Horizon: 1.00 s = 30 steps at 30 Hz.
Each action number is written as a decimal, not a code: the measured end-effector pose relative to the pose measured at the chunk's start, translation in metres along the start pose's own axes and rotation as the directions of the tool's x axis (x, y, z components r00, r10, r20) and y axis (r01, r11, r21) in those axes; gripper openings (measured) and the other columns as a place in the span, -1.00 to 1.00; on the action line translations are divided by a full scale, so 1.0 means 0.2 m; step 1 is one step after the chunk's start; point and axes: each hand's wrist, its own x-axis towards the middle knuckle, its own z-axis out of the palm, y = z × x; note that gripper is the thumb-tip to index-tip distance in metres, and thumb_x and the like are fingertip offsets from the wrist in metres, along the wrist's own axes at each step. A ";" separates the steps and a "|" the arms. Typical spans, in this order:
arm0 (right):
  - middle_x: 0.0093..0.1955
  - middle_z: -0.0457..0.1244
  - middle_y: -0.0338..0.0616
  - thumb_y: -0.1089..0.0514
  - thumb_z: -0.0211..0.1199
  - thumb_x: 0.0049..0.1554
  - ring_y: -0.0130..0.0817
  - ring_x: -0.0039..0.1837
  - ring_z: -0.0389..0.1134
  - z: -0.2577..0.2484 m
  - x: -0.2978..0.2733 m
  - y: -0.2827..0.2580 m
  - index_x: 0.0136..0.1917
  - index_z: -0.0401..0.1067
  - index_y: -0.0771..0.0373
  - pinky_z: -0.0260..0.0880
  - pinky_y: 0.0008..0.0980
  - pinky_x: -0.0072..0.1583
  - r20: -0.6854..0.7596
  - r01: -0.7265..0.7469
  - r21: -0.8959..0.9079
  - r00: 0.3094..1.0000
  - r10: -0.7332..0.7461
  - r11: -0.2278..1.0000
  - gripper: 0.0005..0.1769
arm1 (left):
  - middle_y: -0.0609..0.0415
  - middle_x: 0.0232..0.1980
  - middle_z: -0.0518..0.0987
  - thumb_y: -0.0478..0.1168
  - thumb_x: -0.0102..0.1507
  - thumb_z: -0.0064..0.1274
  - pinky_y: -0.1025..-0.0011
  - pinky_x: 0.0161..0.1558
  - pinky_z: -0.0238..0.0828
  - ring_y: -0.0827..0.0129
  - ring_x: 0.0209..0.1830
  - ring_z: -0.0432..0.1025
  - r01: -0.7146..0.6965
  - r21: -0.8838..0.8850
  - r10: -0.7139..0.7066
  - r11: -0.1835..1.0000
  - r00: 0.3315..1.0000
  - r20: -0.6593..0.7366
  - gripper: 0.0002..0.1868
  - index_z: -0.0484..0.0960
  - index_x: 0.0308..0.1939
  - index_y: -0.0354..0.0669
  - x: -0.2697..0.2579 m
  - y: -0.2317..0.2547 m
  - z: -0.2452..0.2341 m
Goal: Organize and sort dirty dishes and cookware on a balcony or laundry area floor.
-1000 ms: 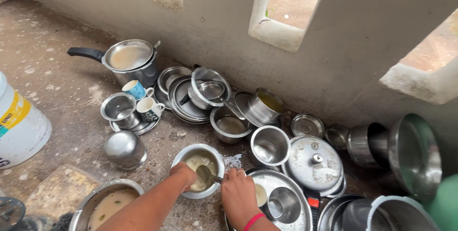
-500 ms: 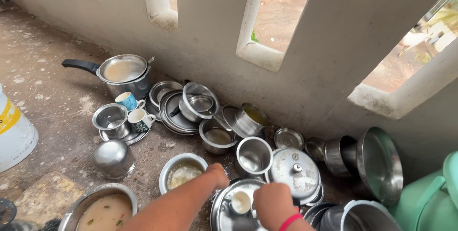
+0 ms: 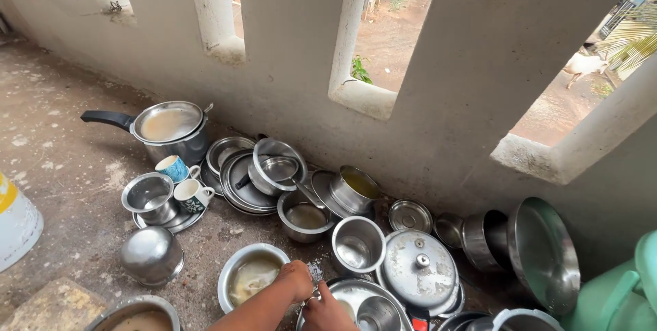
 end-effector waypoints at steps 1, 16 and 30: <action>-0.19 0.38 -0.19 0.09 0.17 0.13 -0.15 0.02 0.42 -0.07 -0.01 0.04 -0.27 0.59 0.17 0.13 0.27 0.38 -0.090 0.045 0.149 0.995 -0.032 0.988 -0.75 | -0.14 0.08 0.66 -0.21 0.29 0.06 0.27 0.10 0.54 0.11 0.10 0.59 0.029 -0.130 -0.025 0.991 0.999 0.034 -0.75 0.73 -0.04 -0.21 -0.01 0.00 -0.03; 0.28 0.31 0.00 -0.19 0.28 0.15 0.02 0.41 0.24 -0.53 0.08 1.14 0.60 0.01 -0.18 0.17 0.05 0.39 0.464 -0.853 0.521 0.243 0.852 -0.040 -0.16 | 0.00 -0.14 0.71 -0.33 0.24 0.06 0.35 -0.26 0.61 0.35 -0.26 0.58 0.079 -0.766 -0.102 0.638 0.995 0.018 -0.65 0.75 0.07 -0.03 0.34 0.05 -0.31; 0.03 0.46 -0.03 -0.36 0.50 -0.13 -0.08 0.17 0.47 -0.34 0.20 1.23 0.09 0.65 0.00 0.43 -0.15 0.27 0.386 -0.831 0.555 0.218 0.897 -0.037 -0.38 | -0.02 0.13 0.66 -0.28 0.29 0.01 0.27 0.09 0.55 0.29 0.08 0.53 0.001 -0.923 -0.115 0.385 0.992 -0.047 -0.63 0.65 0.17 -0.18 0.19 0.00 -0.78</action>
